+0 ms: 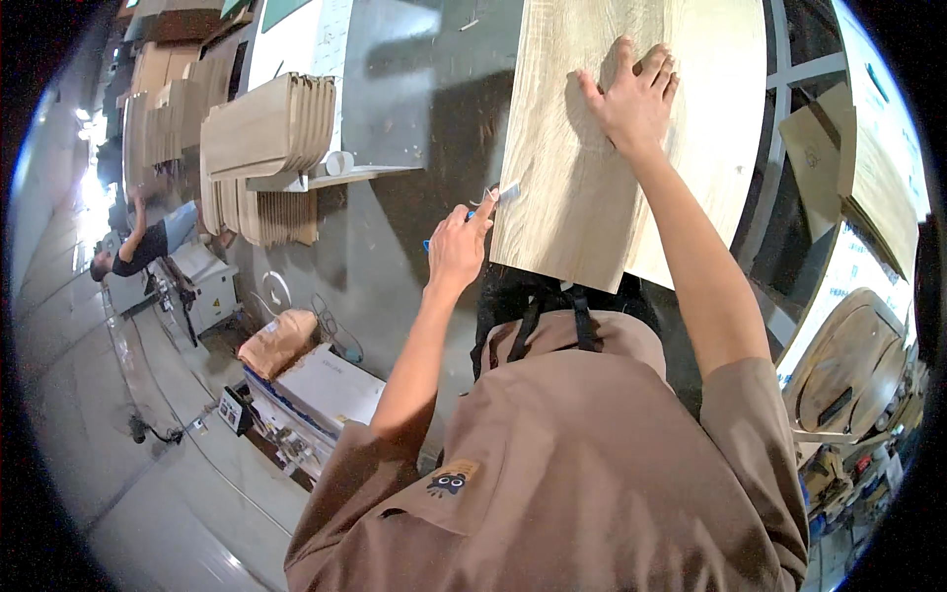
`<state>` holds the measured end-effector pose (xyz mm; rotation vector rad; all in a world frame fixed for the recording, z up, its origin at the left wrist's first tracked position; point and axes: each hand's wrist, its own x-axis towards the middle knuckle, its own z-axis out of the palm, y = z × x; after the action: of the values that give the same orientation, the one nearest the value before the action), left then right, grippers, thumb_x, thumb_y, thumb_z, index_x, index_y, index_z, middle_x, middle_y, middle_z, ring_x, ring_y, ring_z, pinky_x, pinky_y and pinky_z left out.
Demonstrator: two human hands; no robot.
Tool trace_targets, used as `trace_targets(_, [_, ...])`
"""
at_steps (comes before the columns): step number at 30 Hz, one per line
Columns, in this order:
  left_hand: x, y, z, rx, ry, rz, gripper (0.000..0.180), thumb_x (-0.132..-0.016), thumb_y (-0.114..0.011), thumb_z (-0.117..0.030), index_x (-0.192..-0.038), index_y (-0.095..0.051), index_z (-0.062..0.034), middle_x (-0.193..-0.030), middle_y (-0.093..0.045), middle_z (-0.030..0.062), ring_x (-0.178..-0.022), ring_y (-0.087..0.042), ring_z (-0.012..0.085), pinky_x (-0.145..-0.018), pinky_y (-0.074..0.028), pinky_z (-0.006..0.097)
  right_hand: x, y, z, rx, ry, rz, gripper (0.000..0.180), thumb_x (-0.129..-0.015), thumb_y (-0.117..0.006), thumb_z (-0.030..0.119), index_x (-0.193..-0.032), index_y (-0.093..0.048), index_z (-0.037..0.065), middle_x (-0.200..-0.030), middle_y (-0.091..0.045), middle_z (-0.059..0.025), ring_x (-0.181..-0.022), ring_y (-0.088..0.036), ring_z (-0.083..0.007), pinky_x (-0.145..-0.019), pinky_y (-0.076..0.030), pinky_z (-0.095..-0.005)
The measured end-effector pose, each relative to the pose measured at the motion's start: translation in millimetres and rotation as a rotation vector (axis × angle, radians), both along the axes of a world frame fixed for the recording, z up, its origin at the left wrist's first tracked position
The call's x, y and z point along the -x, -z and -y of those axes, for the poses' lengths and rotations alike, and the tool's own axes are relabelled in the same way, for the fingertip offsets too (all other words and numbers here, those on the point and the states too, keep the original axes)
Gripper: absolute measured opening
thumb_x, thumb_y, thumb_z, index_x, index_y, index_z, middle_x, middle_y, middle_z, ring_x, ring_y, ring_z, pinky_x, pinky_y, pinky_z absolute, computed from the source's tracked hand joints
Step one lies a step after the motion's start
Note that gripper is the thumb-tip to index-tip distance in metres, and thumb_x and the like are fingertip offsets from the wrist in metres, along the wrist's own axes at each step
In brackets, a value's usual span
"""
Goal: The person scrapes the edges of wooden boards using a hand tool, repeatedly moving along the curved and straight edges to smooth them. They pick up individual boards from a stack, sand them, and then place them onto a new stack.
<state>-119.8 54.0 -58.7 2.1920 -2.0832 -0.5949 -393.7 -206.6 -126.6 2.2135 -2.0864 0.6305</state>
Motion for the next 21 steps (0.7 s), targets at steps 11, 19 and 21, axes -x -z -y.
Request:
trace_targets(11, [-2, 9, 135, 0.007, 0.072, 0.021, 0.048, -0.121, -0.051, -0.031, -0.169, -0.055, -0.0332, -0.103, -0.063, 0.0191, -0.091, -0.069, 0.0435, -0.082, -0.057, 0.056, -4, -20, 1, -0.124, 0.045, 0.051, 0.101, -0.103, -0.055, 0.081, -0.177, -0.039, 0.015, -0.180, -0.021, -0.0431, -0.170, -0.019, -0.0572, -0.139, -0.015, -0.0650])
trace_targets(19, [0, 4, 256, -0.065, 0.122, 0.030, 0.050, -0.122, -0.044, -0.041, -0.172, -0.048, -0.0402, -0.119, -0.070, 0.0213, -0.109, -0.073, 0.0465, -0.097, -0.059, 0.059, -4, -27, 2, -0.195, 0.092, 0.072, 0.101, -0.103, -0.057, 0.079, -0.180, -0.034, 0.019, -0.183, -0.018, -0.0393, -0.173, -0.015, -0.0530, -0.140, -0.011, -0.0618])
trace_targets(21, [-6, 11, 289, 0.072, 0.152, 0.006, 0.047, -0.119, -0.051, -0.038, -0.166, -0.058, -0.0375, -0.106, -0.070, 0.0202, -0.102, -0.074, 0.0447, -0.088, -0.060, 0.057, -7, -30, 2, -0.225, 0.079, 0.063, 0.101, -0.103, -0.057, 0.079, -0.180, -0.032, 0.019, -0.184, -0.016, -0.0374, -0.173, -0.014, -0.0519, -0.141, -0.012, -0.0608])
